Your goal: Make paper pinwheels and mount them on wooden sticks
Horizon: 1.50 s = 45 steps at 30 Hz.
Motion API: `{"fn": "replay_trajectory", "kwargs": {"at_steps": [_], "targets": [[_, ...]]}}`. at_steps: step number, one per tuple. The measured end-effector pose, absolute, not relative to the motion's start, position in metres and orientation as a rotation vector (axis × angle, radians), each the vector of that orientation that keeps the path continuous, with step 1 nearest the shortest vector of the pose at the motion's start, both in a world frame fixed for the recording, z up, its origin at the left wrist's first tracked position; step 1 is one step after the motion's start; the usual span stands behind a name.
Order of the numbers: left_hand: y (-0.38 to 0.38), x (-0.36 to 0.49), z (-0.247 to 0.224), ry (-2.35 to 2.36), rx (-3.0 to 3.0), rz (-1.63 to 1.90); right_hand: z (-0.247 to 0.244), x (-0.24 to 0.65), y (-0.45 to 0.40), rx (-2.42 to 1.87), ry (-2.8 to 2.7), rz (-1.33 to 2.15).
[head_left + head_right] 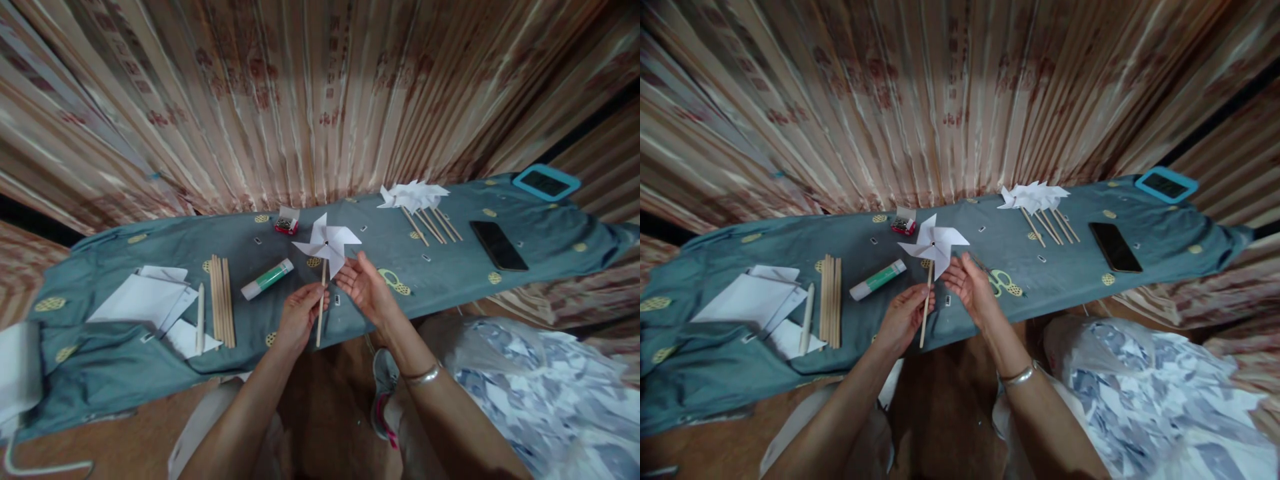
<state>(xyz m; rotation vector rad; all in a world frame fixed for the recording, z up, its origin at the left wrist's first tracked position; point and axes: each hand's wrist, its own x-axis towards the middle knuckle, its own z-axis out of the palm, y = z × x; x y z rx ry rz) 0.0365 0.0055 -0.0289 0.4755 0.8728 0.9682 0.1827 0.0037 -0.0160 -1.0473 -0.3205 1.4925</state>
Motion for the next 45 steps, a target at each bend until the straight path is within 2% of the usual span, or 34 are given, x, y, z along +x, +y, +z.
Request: {"fn": "replay_trajectory", "kwargs": {"at_steps": [8, 16, 45], "targets": [[0.007, 0.036, -0.029, 0.911, 0.474, 0.975, -0.007, 0.192, 0.010, -0.992, -0.356, 1.464], [0.009, 0.033, -0.033, 0.903, 0.516, 0.973, -0.003, 0.195, 0.013, -1.010, -0.488, 1.265], [0.013, 0.031, -0.031, 0.952, 0.552, 1.035, -0.005, 0.194, 0.007, -1.059, -0.530, 1.272]]}}
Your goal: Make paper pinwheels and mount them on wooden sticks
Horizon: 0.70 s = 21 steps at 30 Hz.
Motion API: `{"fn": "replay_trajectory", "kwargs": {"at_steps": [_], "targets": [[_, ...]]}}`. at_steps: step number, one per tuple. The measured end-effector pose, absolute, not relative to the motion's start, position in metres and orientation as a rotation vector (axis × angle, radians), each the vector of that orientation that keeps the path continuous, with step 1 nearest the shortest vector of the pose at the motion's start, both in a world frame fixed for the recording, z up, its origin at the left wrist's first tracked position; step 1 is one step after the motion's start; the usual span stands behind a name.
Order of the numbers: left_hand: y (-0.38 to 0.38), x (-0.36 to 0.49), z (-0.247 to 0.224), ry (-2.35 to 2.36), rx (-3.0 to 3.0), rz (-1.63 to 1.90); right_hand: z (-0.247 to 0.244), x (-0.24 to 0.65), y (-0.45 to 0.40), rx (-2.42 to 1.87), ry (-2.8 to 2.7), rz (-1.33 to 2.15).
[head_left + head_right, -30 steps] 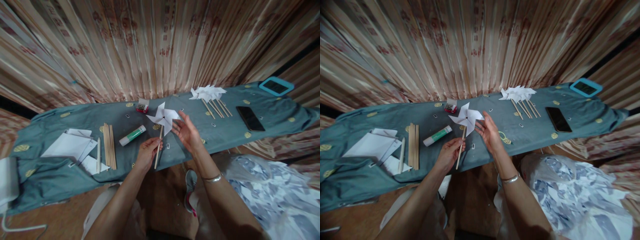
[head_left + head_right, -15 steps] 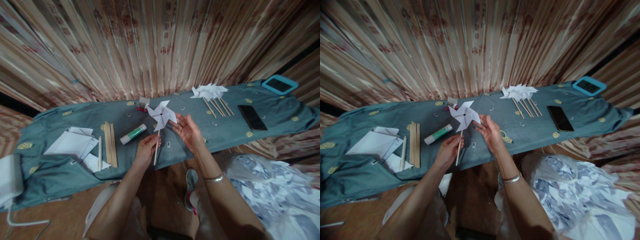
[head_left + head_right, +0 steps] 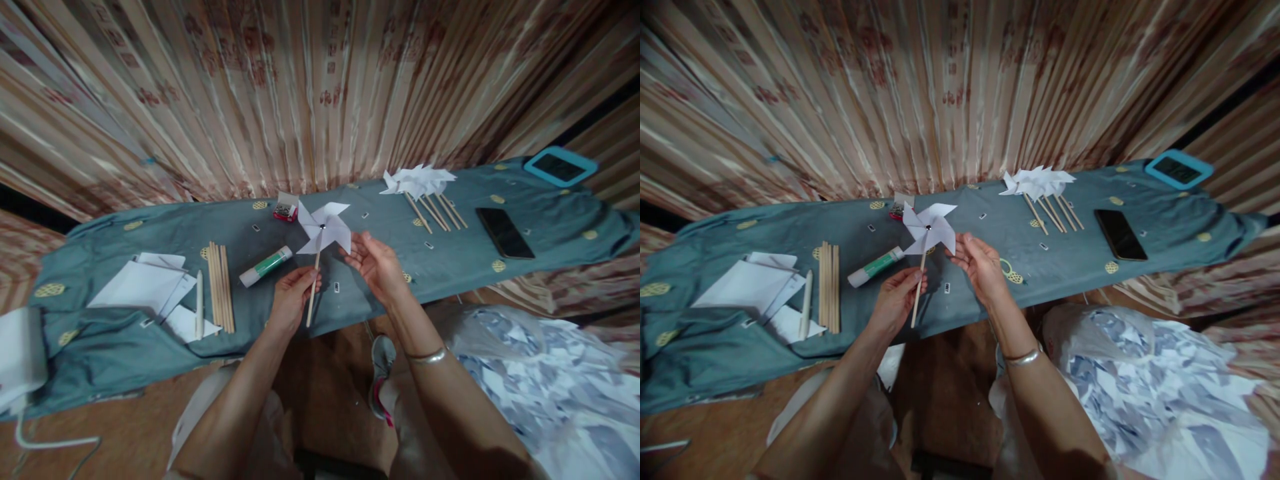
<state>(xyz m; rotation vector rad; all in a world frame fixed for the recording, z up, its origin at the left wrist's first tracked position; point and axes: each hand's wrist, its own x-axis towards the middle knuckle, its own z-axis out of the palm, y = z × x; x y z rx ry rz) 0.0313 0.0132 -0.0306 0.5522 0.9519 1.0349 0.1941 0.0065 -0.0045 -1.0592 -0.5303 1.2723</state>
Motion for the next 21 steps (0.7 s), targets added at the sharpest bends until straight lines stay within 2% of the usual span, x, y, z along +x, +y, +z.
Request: {"fn": "replay_trajectory", "kwargs": {"at_steps": [21], "targets": [[0.013, 0.034, -0.033, 0.954, 0.536, 1.052, -0.006, 0.177, 0.003, -1.062, -0.501, 1.379]]}}
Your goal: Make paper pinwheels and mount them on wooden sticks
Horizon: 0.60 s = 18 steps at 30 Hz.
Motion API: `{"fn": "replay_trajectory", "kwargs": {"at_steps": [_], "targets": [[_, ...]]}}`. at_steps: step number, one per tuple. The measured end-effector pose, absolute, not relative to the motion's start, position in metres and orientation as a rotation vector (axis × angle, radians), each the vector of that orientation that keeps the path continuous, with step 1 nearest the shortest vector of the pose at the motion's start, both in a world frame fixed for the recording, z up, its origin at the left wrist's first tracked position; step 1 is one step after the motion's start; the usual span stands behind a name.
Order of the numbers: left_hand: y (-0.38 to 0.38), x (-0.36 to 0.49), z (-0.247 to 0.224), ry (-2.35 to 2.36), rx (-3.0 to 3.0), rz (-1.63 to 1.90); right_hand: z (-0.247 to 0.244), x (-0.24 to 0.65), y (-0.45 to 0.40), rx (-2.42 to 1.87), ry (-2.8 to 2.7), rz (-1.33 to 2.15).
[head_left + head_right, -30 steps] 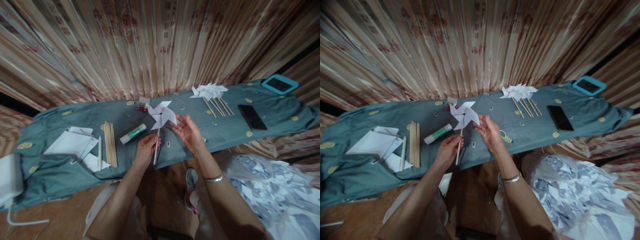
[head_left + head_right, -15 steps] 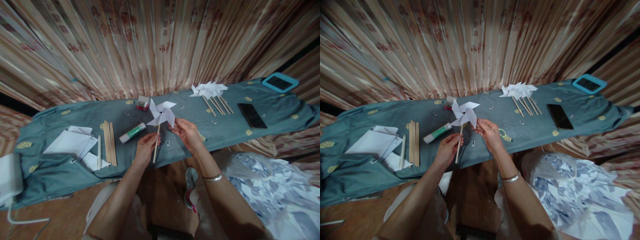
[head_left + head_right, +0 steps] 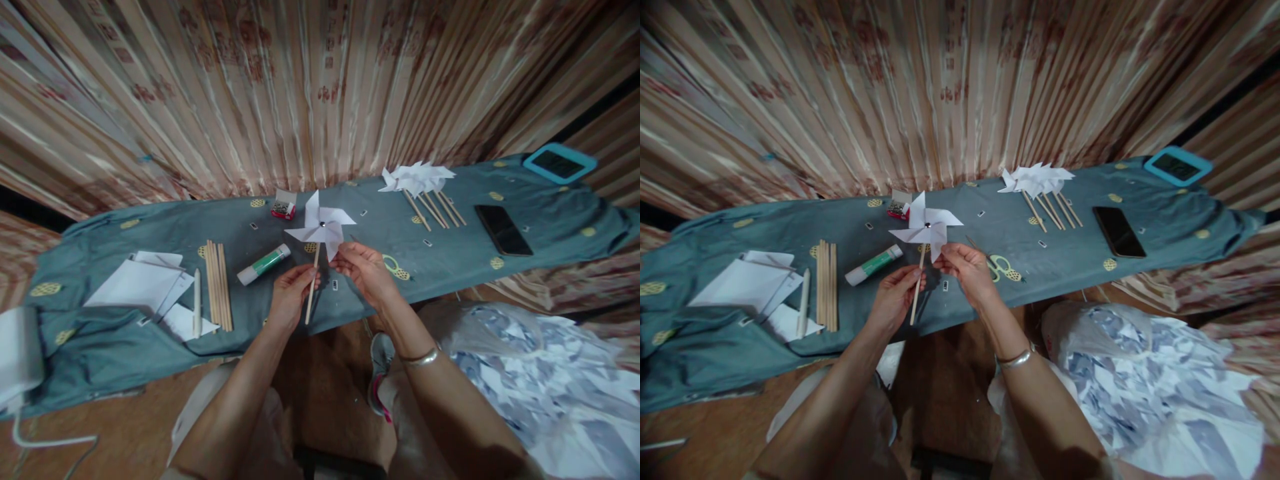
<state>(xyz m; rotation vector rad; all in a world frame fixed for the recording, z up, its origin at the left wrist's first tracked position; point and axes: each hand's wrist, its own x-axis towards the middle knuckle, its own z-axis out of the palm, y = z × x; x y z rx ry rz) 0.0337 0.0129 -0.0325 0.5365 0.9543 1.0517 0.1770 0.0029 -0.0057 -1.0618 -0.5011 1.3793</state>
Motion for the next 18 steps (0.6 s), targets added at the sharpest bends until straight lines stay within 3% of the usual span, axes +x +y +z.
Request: {"fn": "replay_trajectory", "kwargs": {"at_steps": [18], "targets": [[0.0132, 0.0337, -0.0334, 0.948, 0.537, 1.055, -0.0050, 0.1811, -0.0020, -1.175, -0.763, 1.448]]}}
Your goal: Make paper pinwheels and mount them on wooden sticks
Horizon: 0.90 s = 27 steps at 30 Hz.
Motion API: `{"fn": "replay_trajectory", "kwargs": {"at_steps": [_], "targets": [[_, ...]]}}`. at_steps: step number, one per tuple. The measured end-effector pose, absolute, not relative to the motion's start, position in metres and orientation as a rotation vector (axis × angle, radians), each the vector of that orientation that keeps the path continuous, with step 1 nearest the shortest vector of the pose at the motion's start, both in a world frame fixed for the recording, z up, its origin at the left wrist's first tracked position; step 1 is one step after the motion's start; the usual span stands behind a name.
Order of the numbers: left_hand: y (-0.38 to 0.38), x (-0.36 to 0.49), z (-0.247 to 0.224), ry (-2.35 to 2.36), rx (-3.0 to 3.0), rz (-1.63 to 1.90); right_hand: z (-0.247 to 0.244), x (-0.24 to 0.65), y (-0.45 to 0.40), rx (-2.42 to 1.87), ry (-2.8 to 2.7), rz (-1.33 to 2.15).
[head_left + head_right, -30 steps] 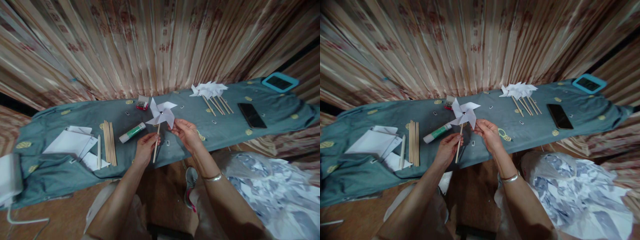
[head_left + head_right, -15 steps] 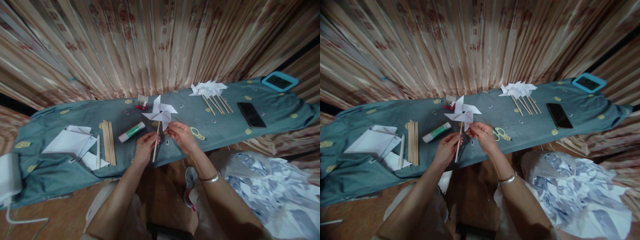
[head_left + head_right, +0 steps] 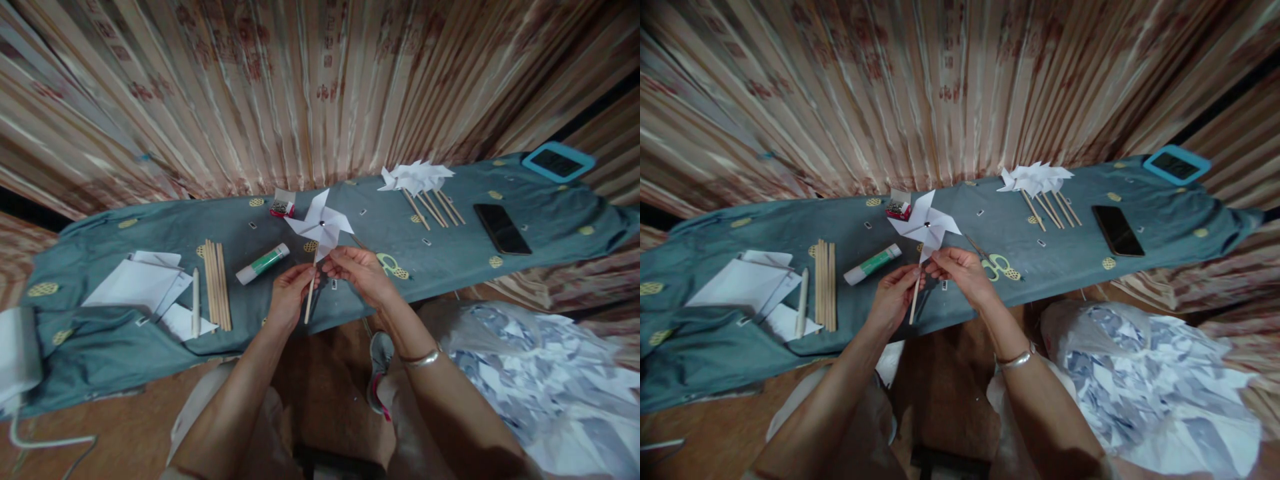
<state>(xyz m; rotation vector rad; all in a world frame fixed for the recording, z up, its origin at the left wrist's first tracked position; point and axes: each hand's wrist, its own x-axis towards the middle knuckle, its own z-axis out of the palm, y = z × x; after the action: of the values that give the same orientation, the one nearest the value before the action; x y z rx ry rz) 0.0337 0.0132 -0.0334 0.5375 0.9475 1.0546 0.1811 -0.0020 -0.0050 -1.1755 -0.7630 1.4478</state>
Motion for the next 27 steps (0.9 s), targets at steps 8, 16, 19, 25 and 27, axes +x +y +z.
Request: {"fn": "replay_trajectory", "kwargs": {"at_steps": [8, 16, 19, 25, 27], "targets": [[0.011, 0.032, -0.031, 0.941, 0.556, 1.030, -0.004, 0.224, 0.006, -1.294, -0.730, 0.918], [0.008, 0.033, -0.032, 0.945, 0.554, 0.964, -0.010, 0.219, 0.015, -1.303, -0.681, 0.877], [0.009, 0.033, -0.033, 0.941, 0.560, 0.987, -0.009, 0.214, 0.014, -1.292, -0.701, 0.903], [0.011, 0.032, -0.033, 0.938, 0.585, 1.006, -0.006, 0.209, 0.012, -1.311, -0.713, 0.958], [0.011, 0.032, -0.034, 0.942, 0.587, 1.011, -0.006, 0.206, 0.011, -1.306, -0.708, 0.982]]}}
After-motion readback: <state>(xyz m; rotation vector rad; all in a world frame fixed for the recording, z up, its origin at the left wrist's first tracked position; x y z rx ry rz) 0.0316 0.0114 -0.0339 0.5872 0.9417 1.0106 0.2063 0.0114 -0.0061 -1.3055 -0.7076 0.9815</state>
